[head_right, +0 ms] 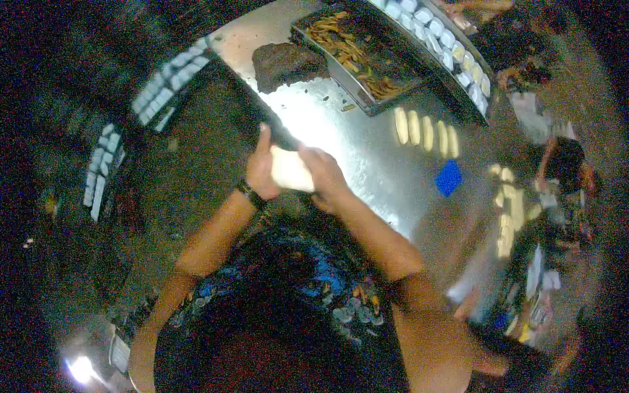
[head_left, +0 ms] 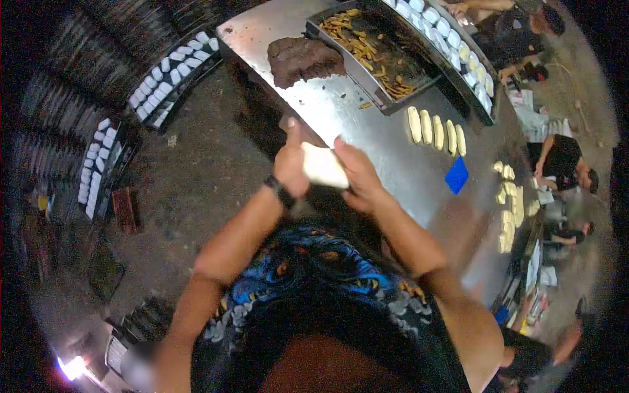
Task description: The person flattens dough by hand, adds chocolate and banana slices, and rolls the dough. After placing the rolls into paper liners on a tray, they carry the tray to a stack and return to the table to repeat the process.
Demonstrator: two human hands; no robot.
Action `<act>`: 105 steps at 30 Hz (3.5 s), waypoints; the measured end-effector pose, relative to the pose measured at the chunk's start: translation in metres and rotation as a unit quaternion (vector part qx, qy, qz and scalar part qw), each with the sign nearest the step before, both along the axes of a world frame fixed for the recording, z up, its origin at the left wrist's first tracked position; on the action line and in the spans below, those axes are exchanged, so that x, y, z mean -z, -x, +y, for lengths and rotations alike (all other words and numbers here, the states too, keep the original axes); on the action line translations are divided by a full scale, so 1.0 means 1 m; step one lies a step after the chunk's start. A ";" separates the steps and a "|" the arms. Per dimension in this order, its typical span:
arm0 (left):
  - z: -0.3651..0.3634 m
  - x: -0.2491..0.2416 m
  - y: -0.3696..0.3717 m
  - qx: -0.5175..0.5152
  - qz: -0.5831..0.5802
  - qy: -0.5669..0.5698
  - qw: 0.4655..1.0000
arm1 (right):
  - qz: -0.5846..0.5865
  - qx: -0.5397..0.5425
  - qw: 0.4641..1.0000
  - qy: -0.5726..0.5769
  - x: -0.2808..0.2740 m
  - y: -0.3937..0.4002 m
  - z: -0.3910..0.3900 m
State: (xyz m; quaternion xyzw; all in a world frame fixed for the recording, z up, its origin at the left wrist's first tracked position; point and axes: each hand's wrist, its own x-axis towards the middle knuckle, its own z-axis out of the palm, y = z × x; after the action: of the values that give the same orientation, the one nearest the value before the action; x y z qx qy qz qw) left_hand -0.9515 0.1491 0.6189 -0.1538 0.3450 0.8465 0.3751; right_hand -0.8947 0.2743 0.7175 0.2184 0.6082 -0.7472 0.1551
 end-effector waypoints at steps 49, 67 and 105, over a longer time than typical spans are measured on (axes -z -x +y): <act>0.099 0.054 -0.074 0.272 0.816 0.294 0.416 | 0.360 -0.234 0.688 -0.585 0.086 0.035 0.190; 0.073 0.046 0.044 -0.045 0.681 0.461 0.567 | 0.328 0.023 0.641 -0.694 0.106 0.064 0.128; 0.105 0.055 0.061 -0.093 0.615 0.556 0.552 | 0.237 -0.206 0.621 -0.718 0.130 0.280 0.228</act>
State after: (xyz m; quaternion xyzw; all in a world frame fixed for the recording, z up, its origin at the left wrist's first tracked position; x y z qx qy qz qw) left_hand -1.0128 0.2539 0.5635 0.1947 0.8770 0.4053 -0.1695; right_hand -1.1750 0.5019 0.5874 -0.0557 0.9961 -0.0471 -0.0505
